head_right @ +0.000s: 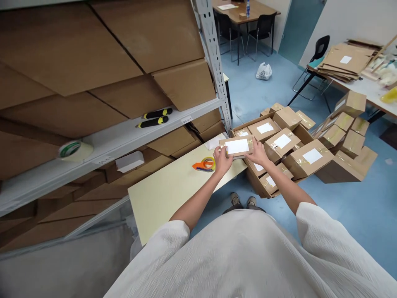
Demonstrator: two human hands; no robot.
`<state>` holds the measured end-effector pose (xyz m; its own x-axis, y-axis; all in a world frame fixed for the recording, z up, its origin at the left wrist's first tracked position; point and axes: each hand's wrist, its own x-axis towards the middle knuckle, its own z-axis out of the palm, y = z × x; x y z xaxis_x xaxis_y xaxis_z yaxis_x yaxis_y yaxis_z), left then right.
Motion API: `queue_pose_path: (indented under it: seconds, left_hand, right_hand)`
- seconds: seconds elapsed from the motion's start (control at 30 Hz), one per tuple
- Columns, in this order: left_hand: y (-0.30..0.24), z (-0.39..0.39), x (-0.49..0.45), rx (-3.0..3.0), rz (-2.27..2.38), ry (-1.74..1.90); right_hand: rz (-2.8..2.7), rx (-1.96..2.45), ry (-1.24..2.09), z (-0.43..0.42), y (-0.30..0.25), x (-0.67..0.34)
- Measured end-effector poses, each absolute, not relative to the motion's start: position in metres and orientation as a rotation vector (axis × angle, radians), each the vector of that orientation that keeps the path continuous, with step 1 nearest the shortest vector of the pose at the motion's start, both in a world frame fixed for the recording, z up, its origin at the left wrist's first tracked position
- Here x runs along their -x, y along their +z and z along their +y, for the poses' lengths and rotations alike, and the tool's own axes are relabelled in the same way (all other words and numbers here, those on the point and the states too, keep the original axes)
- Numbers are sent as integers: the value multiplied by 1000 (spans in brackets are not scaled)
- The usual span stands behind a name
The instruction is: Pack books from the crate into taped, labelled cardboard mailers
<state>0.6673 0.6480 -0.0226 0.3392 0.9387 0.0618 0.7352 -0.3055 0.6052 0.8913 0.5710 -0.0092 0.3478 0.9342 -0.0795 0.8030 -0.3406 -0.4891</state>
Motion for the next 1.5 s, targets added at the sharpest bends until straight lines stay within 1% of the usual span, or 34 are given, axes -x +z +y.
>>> queue_pose_path:
  seconds: [0.13,0.3,0.6,1.03,1.2,1.37,1.5]
  left_hand:
    - [-17,668,-687,-2186,1330,586]
    - [-14,685,-722,-2170,1187,624]
    - [-1,683,-809,-2170,922,576]
    - [10,666,-994,-1973,618,563]
    - [1,665,-1051,-1943,460,531]
    - [-11,674,-1097,-1913,366,433]
    - [-23,688,-1134,-1891,337,364]
  right_hand:
    - [-1450,2251,453,573,5,-910]
    - [-1350,2251,261,566,23,-935]
    - [-1237,2291,13,537,43,-998]
    - [-1017,2403,-125,468,16,-1148]
    - [-934,2521,-119,451,12,-1191]
    - [-865,2492,-181,444,4,-1219]
    - [-758,2507,-154,451,-1,-1234]
